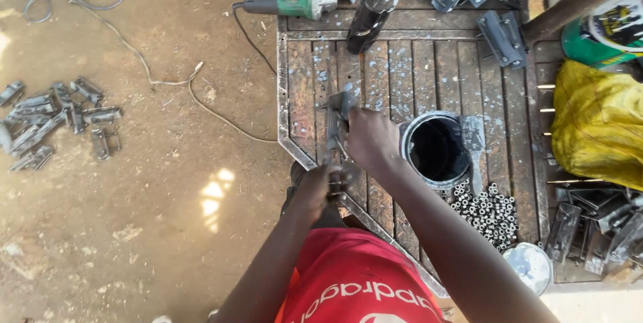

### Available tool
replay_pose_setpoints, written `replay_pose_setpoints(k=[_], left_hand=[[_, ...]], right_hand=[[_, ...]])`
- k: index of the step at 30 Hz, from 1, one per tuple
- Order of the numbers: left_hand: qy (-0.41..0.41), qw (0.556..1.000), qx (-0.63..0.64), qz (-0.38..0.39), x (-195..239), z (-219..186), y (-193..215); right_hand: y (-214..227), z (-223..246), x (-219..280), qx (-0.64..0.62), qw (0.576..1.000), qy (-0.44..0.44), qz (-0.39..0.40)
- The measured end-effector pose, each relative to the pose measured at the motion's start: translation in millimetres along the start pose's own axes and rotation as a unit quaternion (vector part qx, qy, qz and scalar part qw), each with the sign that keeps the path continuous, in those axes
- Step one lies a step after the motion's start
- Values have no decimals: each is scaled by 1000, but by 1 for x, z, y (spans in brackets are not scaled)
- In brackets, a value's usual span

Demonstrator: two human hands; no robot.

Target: Painting small metal brackets by dipping them into a paint can and using a brush to spread the paint.

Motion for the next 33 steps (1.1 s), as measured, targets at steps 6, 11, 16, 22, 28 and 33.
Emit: replay_pose_setpoints(k=[6, 11, 16, 22, 28, 33], left_hand=[[97, 981, 157, 62, -27, -5, 5], [122, 977, 174, -2, 7, -31, 0], [129, 981, 144, -13, -7, -25, 5], [85, 992, 95, -26, -20, -30, 6], [7, 986, -152, -64, -46, -28, 29], [-86, 852, -499, -131, 9, -90, 25]], right_hand=[[-19, 22, 14, -75, 997, -22, 22], [-36, 26, 23, -59, 996, -13, 58], [-54, 17, 27, -74, 997, -1, 25], [-36, 19, 50, -121, 992, -5, 21], [6, -8, 74, -173, 985, 6, 23], [31, -109, 108, -75, 971, -106, -201]])
Point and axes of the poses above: each hand's wrist, its own x-axis away from the middle knuckle, its own y-axis out of the back of the hand, z = x × y, the point moved 2 cm from there along -x, towards the middle knuckle, and after that the axes turned 1 degree about -x, right-handed, at the moved point
